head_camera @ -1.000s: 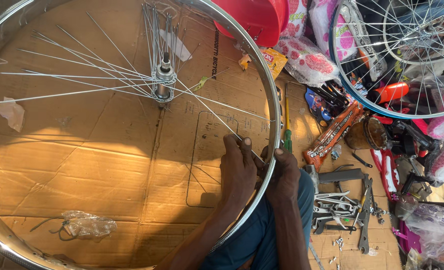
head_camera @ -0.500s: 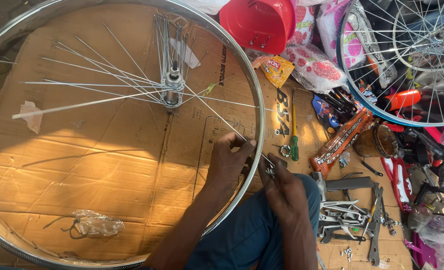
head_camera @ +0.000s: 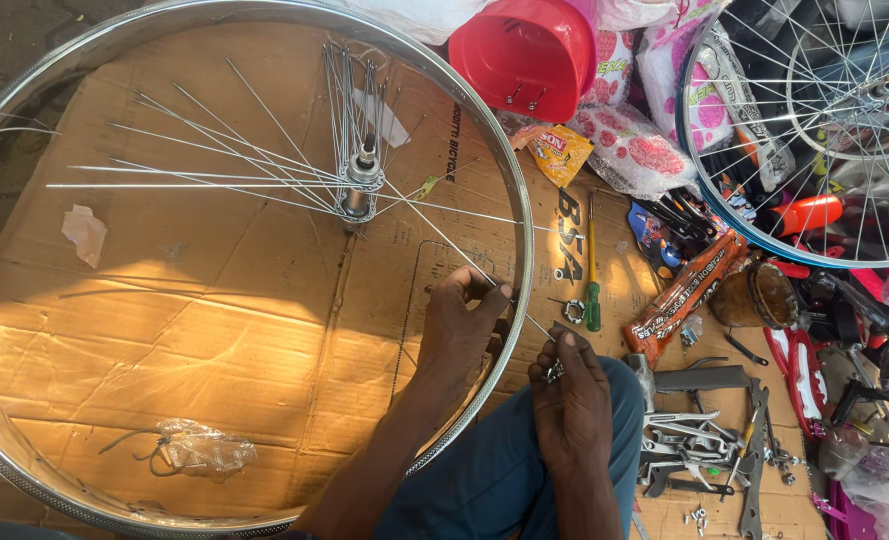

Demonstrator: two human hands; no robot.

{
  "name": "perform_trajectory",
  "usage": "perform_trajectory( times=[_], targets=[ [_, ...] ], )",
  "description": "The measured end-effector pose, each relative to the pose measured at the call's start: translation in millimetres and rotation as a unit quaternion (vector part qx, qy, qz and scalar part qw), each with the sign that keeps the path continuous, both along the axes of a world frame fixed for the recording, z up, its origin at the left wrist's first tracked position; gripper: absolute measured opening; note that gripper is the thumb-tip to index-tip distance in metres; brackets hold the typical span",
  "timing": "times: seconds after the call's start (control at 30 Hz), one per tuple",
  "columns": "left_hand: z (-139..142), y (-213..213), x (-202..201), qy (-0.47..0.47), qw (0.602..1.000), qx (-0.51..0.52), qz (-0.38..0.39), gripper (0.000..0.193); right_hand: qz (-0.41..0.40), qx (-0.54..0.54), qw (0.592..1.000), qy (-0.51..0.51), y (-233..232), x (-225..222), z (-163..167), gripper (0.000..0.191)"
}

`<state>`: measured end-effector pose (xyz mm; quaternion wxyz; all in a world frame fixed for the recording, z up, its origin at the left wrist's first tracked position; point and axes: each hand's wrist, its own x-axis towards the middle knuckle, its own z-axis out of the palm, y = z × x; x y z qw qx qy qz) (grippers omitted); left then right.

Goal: The person is sitting on the floor and lacing a bicycle wheel. They insert spokes into the hub and rim, then use a spoke wrench to tighten the nipples. The person rotates the wheel to access different sections and continues the lacing process.

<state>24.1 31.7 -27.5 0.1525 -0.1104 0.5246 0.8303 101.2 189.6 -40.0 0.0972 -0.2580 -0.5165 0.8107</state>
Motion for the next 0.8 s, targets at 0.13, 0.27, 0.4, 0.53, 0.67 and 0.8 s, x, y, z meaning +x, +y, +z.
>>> perform_trajectory(
  times=[0.13,0.27,0.4,0.53,0.67,0.8],
  targets=[
    [-1.2,1.4,-0.1,-0.008,1.000,0.005,0.000,0.019,-0.003,0.034,0.999,0.001,-0.3,4.5,-2.3,0.022],
    [-1.7,3.7,-0.5,-0.002,1.000,-0.011,0.002,0.019,0.006,0.053,0.998,0.022,-1.9,5.6,-2.0,0.018],
    [-2.0,5.2,0.3,-0.011,1.000,0.017,0.003,0.020,-0.011,0.036,0.999,0.018,-1.3,5.7,1.0,0.017],
    [-1.8,6.0,-0.6,-0.018,1.000,0.007,-0.005,0.019,-0.003,0.021,0.999,0.037,0.8,7.2,3.1,0.014],
    [-0.8,6.5,-2.0,-0.018,1.000,-0.004,-0.008,0.020,-0.016,0.035,0.999,0.023,2.5,6.1,2.4,0.015],
    [-0.3,6.4,-1.7,-0.023,1.000,0.007,-0.002,0.020,-0.024,0.041,0.999,0.026,3.5,6.1,0.2,0.017]
  ],
)
